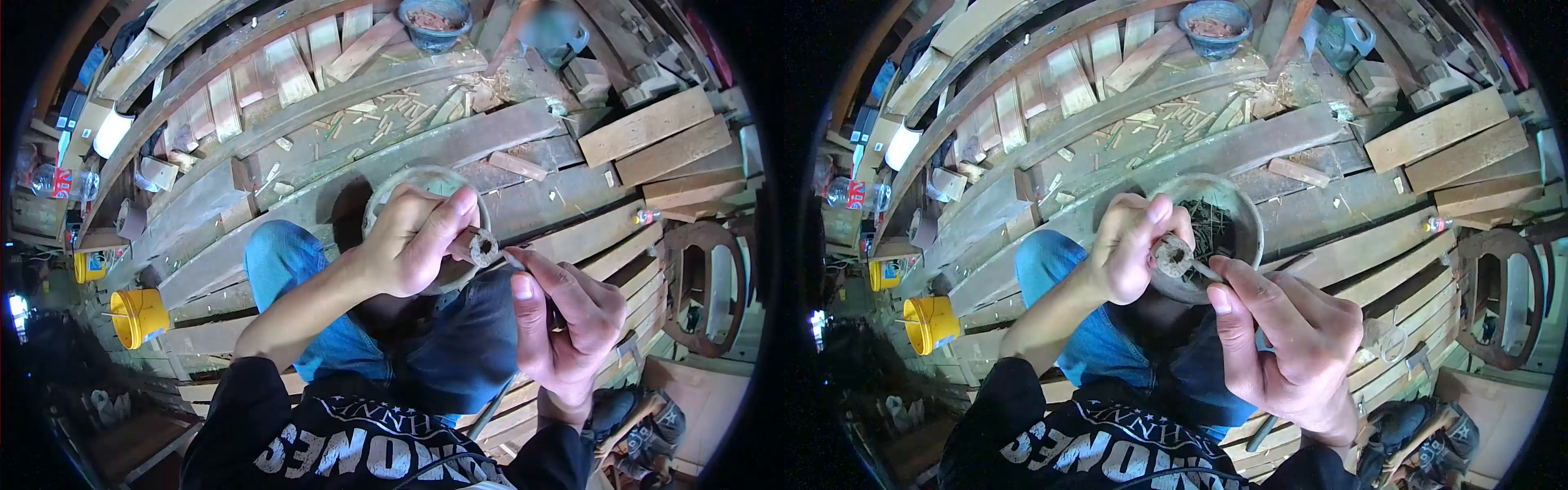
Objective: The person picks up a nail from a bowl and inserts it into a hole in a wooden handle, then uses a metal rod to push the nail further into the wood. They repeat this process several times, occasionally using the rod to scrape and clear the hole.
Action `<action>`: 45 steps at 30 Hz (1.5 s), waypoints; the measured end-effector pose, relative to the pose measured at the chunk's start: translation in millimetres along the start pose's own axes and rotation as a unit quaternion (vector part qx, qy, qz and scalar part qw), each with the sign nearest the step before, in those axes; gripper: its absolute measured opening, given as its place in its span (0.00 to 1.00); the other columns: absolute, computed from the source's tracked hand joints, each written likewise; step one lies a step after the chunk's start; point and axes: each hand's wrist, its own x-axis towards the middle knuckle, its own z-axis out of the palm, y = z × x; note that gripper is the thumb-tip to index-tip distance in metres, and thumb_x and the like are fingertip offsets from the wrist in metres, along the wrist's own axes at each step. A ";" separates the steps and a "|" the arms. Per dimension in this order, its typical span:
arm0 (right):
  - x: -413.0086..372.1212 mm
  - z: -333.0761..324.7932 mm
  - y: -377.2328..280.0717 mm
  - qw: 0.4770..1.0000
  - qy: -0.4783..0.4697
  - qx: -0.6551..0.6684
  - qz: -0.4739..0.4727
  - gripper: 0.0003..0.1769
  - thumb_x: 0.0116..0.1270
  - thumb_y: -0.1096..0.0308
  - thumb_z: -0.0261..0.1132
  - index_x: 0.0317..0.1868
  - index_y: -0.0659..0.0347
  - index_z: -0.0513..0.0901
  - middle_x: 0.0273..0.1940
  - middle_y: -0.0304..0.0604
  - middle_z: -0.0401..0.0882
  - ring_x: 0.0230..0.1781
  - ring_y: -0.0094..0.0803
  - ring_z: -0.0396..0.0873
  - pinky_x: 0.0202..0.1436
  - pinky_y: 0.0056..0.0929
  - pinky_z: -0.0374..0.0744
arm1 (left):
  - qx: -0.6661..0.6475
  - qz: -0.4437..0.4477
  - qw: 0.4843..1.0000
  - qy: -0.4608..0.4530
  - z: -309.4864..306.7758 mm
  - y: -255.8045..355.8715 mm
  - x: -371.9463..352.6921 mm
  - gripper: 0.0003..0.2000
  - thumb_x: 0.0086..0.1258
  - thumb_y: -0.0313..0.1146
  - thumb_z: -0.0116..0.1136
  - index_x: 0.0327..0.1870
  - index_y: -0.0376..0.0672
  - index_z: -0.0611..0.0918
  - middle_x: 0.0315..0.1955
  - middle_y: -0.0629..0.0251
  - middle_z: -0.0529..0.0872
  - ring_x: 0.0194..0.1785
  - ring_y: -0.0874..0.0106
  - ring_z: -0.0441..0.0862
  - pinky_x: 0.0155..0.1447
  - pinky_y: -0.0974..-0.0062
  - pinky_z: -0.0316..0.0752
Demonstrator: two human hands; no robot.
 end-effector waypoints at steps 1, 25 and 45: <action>-1.3 -4.2 1.5 1.000 -0.016 -0.020 -0.011 0.10 0.58 0.76 0.69 0.41 0.68 0.84 0.20 0.44 0.78 0.11 0.28 0.71 0.17 0.23 0.69 | 0.005 -0.006 1.000 0.003 3.2 0.8 2.1 0.31 0.78 0.48 0.32 0.18 0.34 0.76 0.09 0.65 0.69 0.14 0.75 0.64 0.22 0.74 0.57; -30.4 -62.9 43.0 0.994 -0.047 -0.094 -0.027 0.10 0.57 0.73 0.67 0.39 0.67 0.81 0.17 0.39 0.72 0.11 0.30 0.72 0.15 0.28 0.70 | -0.068 -0.129 0.975 -0.166 66.0 -24.4 45.0 0.25 0.71 0.42 0.44 0.17 0.32 0.79 0.10 0.61 0.74 0.16 0.73 0.71 0.25 0.73 0.66; 9.1 29.7 62.8 0.917 -0.399 -0.018 0.005 0.09 0.51 0.67 0.63 0.20 0.64 0.83 0.21 0.57 0.80 0.26 0.53 0.83 0.33 0.45 0.81 | 0.268 -0.300 0.916 0.017 34.4 -45.4 -75.2 0.24 0.74 0.41 0.37 0.18 0.36 0.76 0.13 0.51 0.76 0.23 0.51 0.79 0.32 0.58 0.72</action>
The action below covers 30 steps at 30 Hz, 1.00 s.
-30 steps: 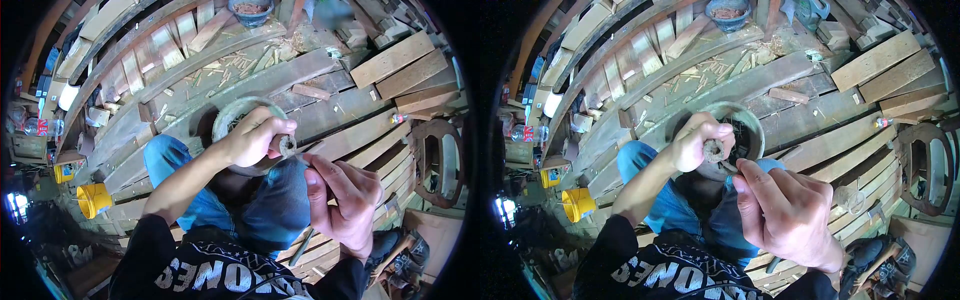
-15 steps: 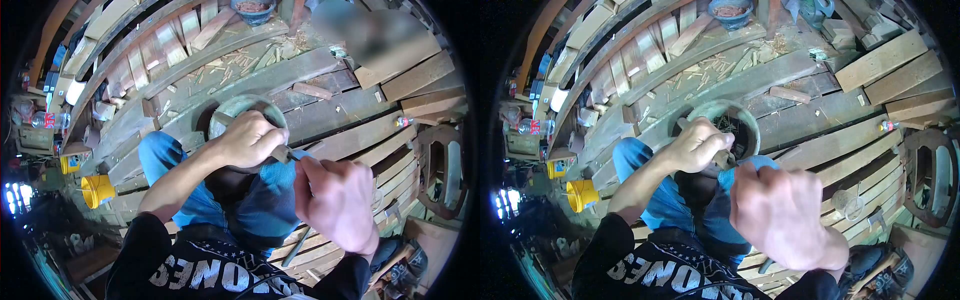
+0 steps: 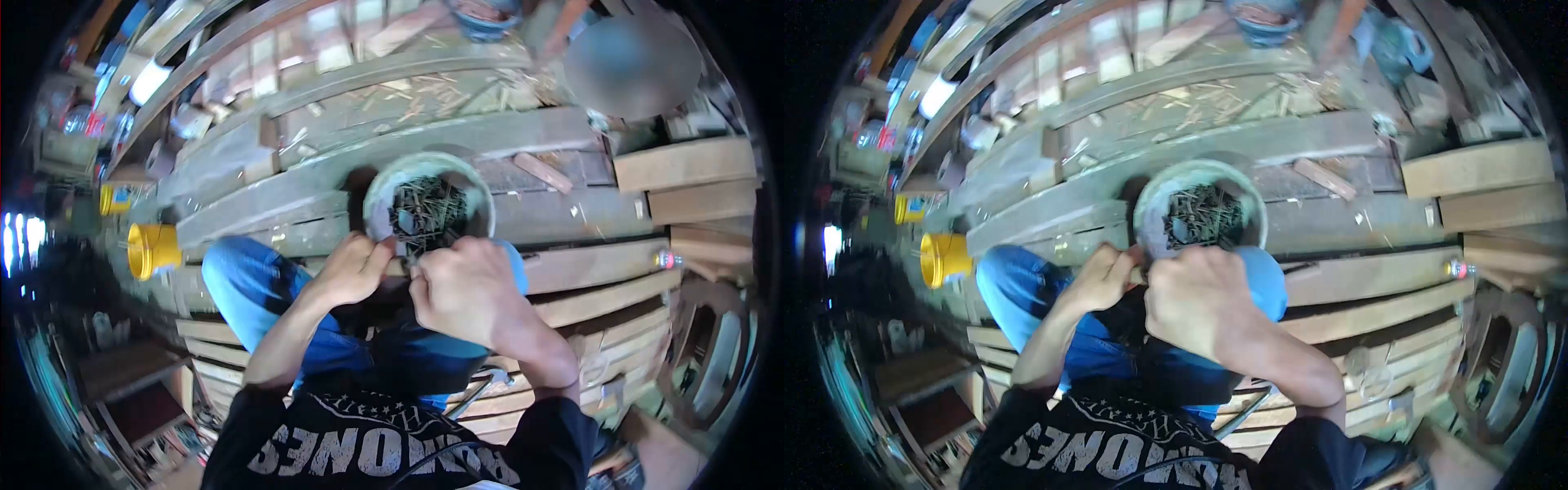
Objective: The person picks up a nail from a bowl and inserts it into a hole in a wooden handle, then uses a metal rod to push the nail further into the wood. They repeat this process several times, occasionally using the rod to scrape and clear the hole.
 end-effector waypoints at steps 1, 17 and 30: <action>-2.6 -0.5 -1.5 1.000 0.015 0.002 -0.003 0.09 0.50 0.68 0.63 0.20 0.65 0.83 0.21 0.58 0.79 0.25 0.53 0.82 0.32 0.45 0.81 | -0.016 -0.039 0.999 0.003 1.7 2.8 -3.3 0.22 0.74 0.39 0.37 0.21 0.36 0.76 0.12 0.54 0.75 0.20 0.57 0.76 0.29 0.62 0.69; -57.7 -4.0 10.9 0.979 0.162 -0.032 0.123 0.10 0.52 0.67 0.66 0.18 0.61 0.78 0.11 0.49 0.72 0.12 0.45 0.76 0.16 0.39 0.75 | -0.175 -0.157 0.934 -0.269 34.5 27.6 62.3 0.23 0.72 0.47 0.44 0.33 0.33 0.80 0.34 0.44 0.82 0.42 0.51 0.80 0.46 0.61 0.72; 21.8 -23.0 -20.5 0.798 0.545 0.259 -0.010 0.12 0.72 0.69 0.60 0.35 0.67 0.85 0.17 0.24 0.69 0.17 0.10 0.56 0.21 0.13 0.52 | -0.399 -0.139 0.870 -0.253 17.1 -0.3 54.2 0.19 0.75 0.40 0.42 0.27 0.36 0.77 0.11 0.66 0.71 0.15 0.76 0.66 0.22 0.73 0.62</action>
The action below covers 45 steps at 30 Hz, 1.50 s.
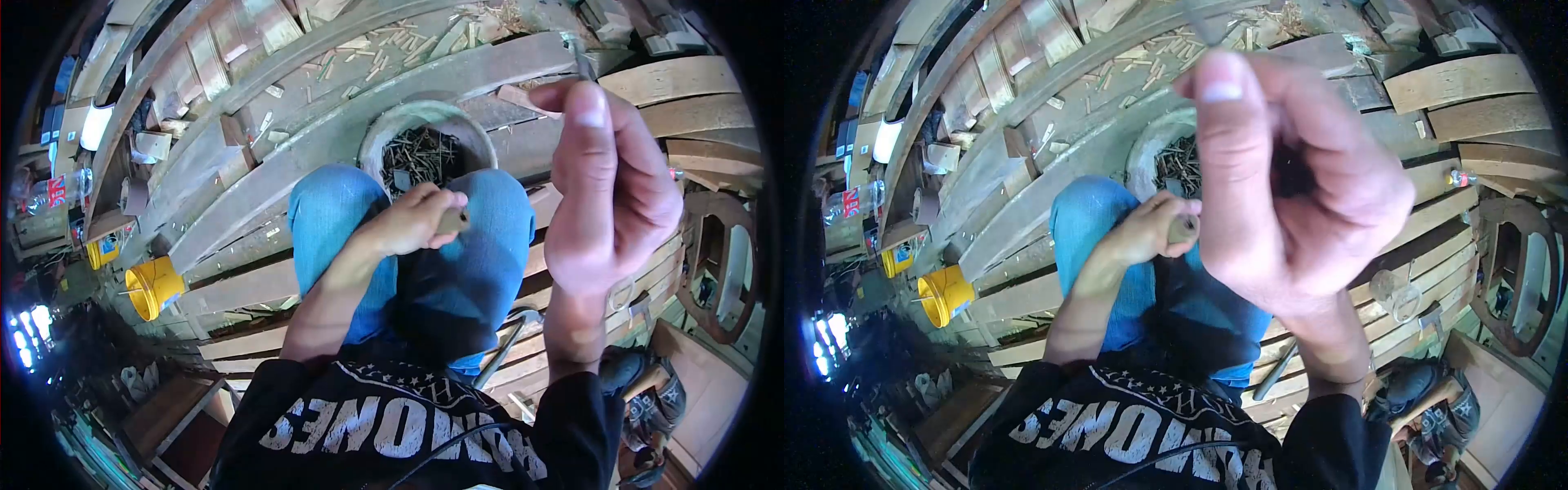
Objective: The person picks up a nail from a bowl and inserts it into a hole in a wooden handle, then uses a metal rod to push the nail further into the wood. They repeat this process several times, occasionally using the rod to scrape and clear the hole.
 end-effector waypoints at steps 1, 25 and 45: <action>-4.2 -3.4 1.8 0.998 -0.045 -0.033 -0.005 0.11 0.71 0.69 0.60 0.36 0.67 0.86 0.18 0.24 0.69 0.17 0.10 0.56 0.22 0.13 0.53 | -0.043 0.056 0.997 -0.038 -7.7 -7.8 1.1 0.21 0.76 0.39 0.37 0.24 0.38 0.75 0.10 0.68 0.68 0.14 0.78 0.61 0.21 0.77 0.57; -60.2 23.0 9.3 0.924 -0.234 -0.303 0.008 0.03 0.59 0.73 0.66 0.30 0.62 0.82 0.19 0.47 0.77 0.17 0.44 0.78 0.20 0.36 0.74 | 0.252 0.553 0.759 0.235 -53.1 2.2 15.3 0.21 0.73 0.35 0.40 0.17 0.37 0.74 0.10 0.62 0.72 0.13 0.65 0.72 0.23 0.69 0.66; -37.5 3.9 17.7 0.994 -0.017 0.059 0.095 0.15 0.71 0.67 0.61 0.27 0.66 0.82 0.18 0.27 0.70 0.19 0.10 0.57 0.22 0.15 0.56 | 0.018 0.325 0.933 0.151 -37.6 -19.1 16.3 0.26 0.74 0.43 0.36 0.15 0.39 0.76 0.08 0.66 0.70 0.14 0.75 0.70 0.22 0.76 0.65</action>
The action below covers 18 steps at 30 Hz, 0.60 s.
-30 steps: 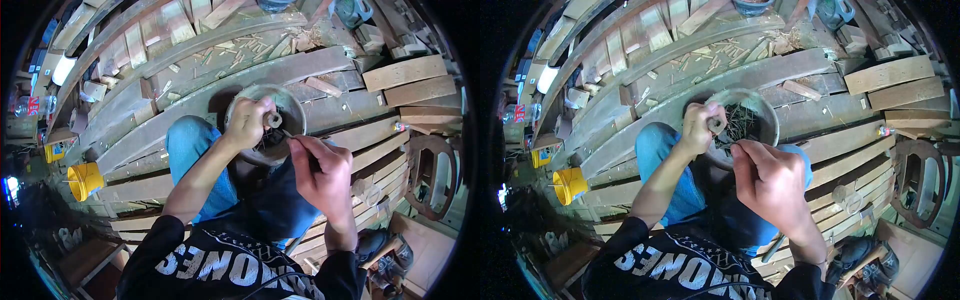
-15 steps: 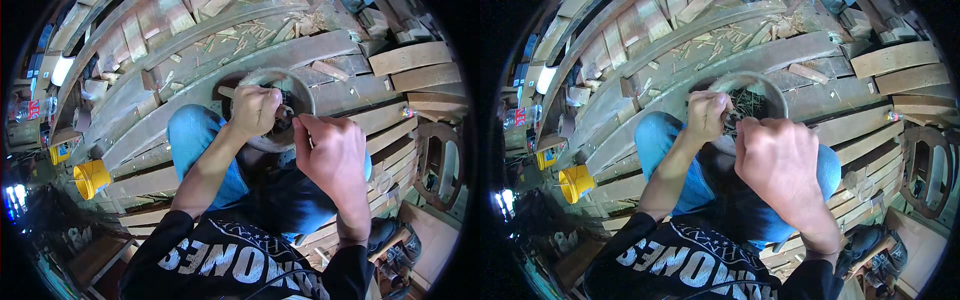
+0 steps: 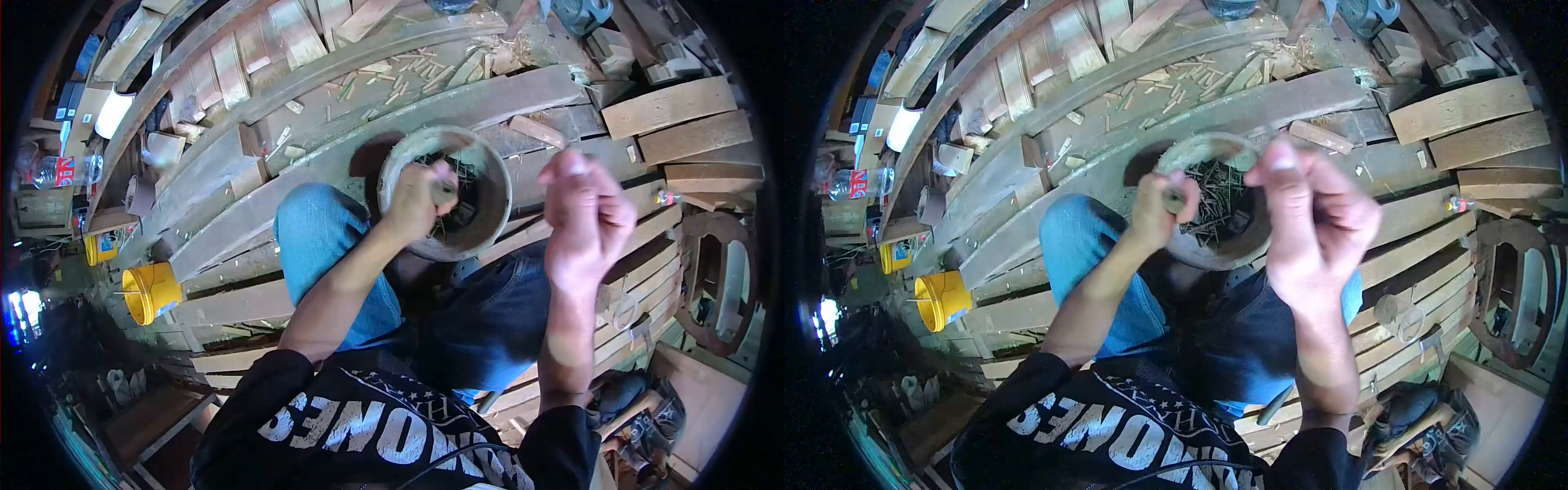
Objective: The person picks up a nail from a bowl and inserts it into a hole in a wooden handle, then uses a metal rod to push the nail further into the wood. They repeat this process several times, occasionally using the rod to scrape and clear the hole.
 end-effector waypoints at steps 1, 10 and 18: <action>-4.9 -2.9 1.6 0.998 -0.031 -0.029 0.050 0.14 0.71 0.68 0.61 0.27 0.66 0.82 0.18 0.27 0.70 0.19 0.10 0.59 0.21 0.16 0.56 | -0.016 0.053 0.998 -0.017 -9.0 7.7 4.7 0.28 0.74 0.44 0.33 0.13 0.40 0.73 0.07 0.68 0.68 0.14 0.76 0.67 0.22 0.77 0.62; -18.2 6.4 7.6 0.961 -0.185 -0.198 -0.050 0.04 0.61 0.73 0.68 0.32 0.66 0.83 0.17 0.45 0.75 0.12 0.29 0.72 0.18 0.25 0.68 | -0.165 -0.114 0.973 -0.114 -11.6 33.7 1.0 0.25 0.76 0.42 0.33 0.18 0.38 0.70 0.09 0.66 0.65 0.14 0.75 0.58 0.21 0.76 0.55; -21.5 -1.4 9.2 0.928 -0.212 -0.294 -0.087 0.05 0.58 0.72 0.69 0.35 0.61 0.84 0.19 0.42 0.76 0.15 0.35 0.76 0.19 0.31 0.72 | -0.085 -0.152 0.977 -0.126 -7.0 33.1 -4.1 0.22 0.76 0.41 0.37 0.24 0.36 0.75 0.11 0.65 0.69 0.15 0.77 0.62 0.23 0.76 0.57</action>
